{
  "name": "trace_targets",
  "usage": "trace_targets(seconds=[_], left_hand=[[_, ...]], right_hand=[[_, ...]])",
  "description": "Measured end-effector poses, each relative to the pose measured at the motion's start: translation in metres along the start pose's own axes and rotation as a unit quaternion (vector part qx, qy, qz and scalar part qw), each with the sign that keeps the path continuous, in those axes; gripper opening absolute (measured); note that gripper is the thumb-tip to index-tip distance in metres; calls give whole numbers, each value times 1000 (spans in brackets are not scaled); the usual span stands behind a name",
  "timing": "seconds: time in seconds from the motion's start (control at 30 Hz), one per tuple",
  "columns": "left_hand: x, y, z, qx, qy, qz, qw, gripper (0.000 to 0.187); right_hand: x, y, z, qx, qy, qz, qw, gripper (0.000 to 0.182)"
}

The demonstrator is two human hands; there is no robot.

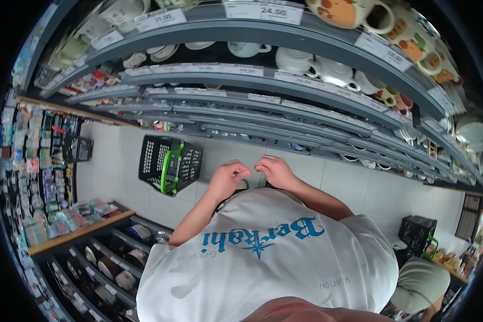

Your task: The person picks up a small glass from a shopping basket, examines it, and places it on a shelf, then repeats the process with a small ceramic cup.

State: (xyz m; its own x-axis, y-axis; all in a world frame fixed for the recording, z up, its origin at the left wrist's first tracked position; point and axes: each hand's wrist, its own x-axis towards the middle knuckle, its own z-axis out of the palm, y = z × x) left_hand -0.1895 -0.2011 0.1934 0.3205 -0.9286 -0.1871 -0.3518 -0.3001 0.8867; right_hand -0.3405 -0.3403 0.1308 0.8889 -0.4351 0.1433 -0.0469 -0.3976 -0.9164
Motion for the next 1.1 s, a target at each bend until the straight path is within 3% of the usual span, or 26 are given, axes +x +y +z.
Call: trace_targets(seconds=[0.3, 0.43, 0.57, 0.77, 0.83, 0.87, 0.97, 1.1], left_hand=[[-58, -16, 0, -19, 177, -118, 977, 9], [-83, -27, 1, -19, 254, -155, 954, 11], [-103, -43, -10, -41, 274, -170, 946, 15], [-120, -84, -52, -32, 338, -208, 917, 23], [-131, -118, -69, 145, 358, -128, 914, 35], [-136, -133, -76, 142, 357, -122, 915, 35], [-146, -179, -101, 251, 362, -151, 885, 60], [-146, -220, -126, 278, 345, -195, 875, 68]], right_hand=[[26, -1, 35, 25, -182, -3, 983, 14], [32, -1, 56, 54, -213, 10, 975, 14], [35, -1, 79, 86, -212, -15, 973, 16], [44, -33, 96, -7, -219, 18, 975, 18], [45, -41, 107, -8, -213, 34, 976, 19], [46, -45, 113, -5, -209, 49, 977, 20], [44, -55, 139, 5, -168, 43, 985, 18], [41, -62, 177, 28, -153, -11, 988, 17]])
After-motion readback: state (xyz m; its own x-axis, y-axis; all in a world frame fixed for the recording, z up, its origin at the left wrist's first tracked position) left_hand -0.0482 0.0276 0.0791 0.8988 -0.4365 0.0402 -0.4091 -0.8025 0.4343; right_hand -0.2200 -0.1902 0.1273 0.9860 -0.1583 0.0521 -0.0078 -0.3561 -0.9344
